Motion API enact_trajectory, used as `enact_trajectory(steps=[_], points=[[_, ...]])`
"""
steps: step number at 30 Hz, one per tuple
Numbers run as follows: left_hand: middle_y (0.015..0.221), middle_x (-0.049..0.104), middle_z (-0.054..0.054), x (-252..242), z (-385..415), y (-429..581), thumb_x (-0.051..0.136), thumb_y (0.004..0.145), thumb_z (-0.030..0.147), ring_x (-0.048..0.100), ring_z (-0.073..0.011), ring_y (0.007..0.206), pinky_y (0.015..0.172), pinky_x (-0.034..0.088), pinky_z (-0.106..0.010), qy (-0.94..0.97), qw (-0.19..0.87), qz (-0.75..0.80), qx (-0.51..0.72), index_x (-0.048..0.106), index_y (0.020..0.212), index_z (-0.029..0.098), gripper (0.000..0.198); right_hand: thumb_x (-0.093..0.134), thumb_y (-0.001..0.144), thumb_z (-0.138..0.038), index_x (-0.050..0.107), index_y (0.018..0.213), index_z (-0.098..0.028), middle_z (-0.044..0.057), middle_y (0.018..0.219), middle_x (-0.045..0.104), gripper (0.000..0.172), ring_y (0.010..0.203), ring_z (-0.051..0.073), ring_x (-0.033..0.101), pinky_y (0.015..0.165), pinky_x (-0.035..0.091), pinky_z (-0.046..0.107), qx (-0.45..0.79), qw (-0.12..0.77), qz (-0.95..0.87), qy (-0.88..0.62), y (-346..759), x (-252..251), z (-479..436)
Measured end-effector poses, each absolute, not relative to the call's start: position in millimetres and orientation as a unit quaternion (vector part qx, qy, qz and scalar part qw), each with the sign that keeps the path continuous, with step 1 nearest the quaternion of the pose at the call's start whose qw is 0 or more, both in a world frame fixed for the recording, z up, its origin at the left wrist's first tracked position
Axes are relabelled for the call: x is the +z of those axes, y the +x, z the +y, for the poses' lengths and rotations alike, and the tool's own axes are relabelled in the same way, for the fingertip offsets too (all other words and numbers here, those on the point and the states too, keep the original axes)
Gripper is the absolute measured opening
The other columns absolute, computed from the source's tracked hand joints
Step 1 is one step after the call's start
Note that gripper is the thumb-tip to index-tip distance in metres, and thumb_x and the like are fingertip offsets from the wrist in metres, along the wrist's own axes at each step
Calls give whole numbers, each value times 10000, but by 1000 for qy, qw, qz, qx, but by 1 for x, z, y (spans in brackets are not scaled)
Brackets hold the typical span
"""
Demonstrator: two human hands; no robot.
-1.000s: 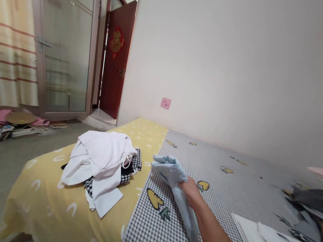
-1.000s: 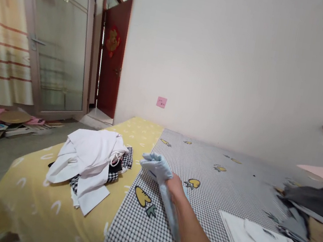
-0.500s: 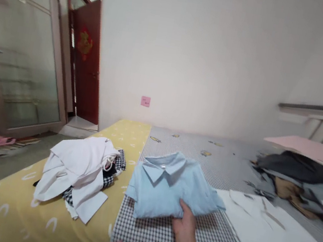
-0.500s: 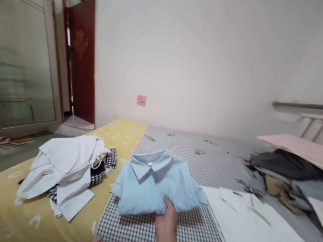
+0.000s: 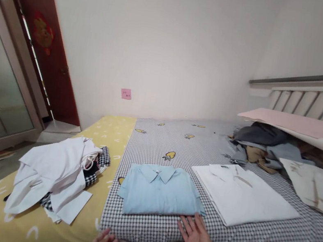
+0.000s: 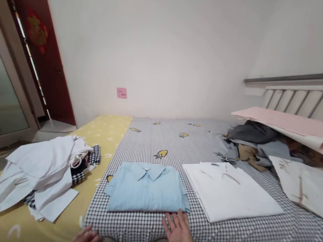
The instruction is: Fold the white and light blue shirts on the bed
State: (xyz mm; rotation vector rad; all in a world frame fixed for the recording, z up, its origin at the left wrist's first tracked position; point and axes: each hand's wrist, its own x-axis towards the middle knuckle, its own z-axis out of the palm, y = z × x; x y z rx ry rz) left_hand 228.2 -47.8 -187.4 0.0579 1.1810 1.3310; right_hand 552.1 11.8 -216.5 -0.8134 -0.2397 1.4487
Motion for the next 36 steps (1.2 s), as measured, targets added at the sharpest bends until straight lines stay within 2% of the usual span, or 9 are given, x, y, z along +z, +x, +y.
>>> enact_trajectory(steps=[3, 8, 13, 17, 20, 25, 28, 33, 36], points=[[832, 700, -24, -173, -34, 237, 747, 709, 311, 700, -168, 754, 725, 546, -298, 157, 506, 574, 624, 603, 1034, 219, 367, 759, 681, -483, 456, 1137, -320, 31, 1119, 696, 571, 1059, 263, 700, 967, 533, 479, 576, 677, -110, -445, 572, -210, 9], [1009, 662, -83, -152, -10, 255, 677, 624, 618, 670, -272, 914, 848, 548, -459, 353, 338, 637, 597, 612, 1093, 188, 640, 528, 808, -492, 504, 1255, -220, 120, 1182, 616, 524, 1079, 280, 631, 955, 505, 441, 209, 707, -236, -633, 598, -185, 4], [1143, 556, -123, -138, 9, 280, 580, 730, 548, 620, -288, 981, 927, 531, -519, 497, 213, 624, 564, 613, 1091, 180, 517, 357, 926, -439, 576, 1315, -225, 147, 1377, 567, 495, 1288, 315, 496, 1094, 360, 546, 26, 517, -530, -672, 582, -135, 40], [1169, 527, -127, -140, 24, 283, 470, 842, 325, 616, -245, 1013, 965, 534, -461, 474, 166, 678, 536, 577, 1119, 175, 333, 283, 978, -463, 388, 1511, -365, 39, 1570, 426, 552, 1446, 338, 333, 1123, 203, 704, 66, 275, -629, -724, 550, -135, 86], [1161, 542, -152, -146, 30, 265, 393, 866, 202, 610, -240, 1051, 1013, 504, -439, 423, 134, 755, 483, 561, 1137, 141, 325, 286, 978, -500, 415, 1495, -397, -5, 1571, 433, 542, 1470, 360, 289, 1121, 156, 730, 83, 154, -662, -729, 536, -169, 102], [1187, 615, -136, -149, 45, 240, 460, 863, 165, 587, -226, 1159, 1058, 442, -354, 498, 134, 766, 384, 642, 1099, 168, 297, 266, 979, -520, 426, 1494, -385, -24, 1589, 405, 556, 1482, 344, 265, 1148, 139, 675, 7, 142, -675, -724, 539, -210, 103], [1246, 627, -158, -146, 63, 240, 527, 865, 222, 570, -272, 1187, 1048, 417, -405, 530, 142, 775, 313, 675, 1078, 166, 264, 257, 969, -530, 444, 1485, -380, -33, 1578, 422, 569, 1469, 343, 292, 1144, 167, 666, -7, 132, -673, -728, 543, -213, 104], [1090, 696, -187, -141, 82, 259, 380, 953, 264, 605, -296, 1112, 1008, 412, -421, 557, 161, 773, 257, 727, 897, 146, 371, 251, 945, -571, 474, 1463, -388, -29, 1560, 448, 593, 1459, 335, 316, 1140, 190, 664, -15, 150, -673, -724, 545, -216, 107], [1128, 694, -178, -136, 78, 269, 372, 948, 232, 610, -275, 1110, 1000, 417, -377, 573, 172, 759, 259, 739, 949, 147, 377, 257, 935, -566, 486, 1453, -383, -28, 1556, 454, 595, 1458, 333, 320, 1144, 185, 664, -10, 150, -671, -726, 547, -217, 106]])
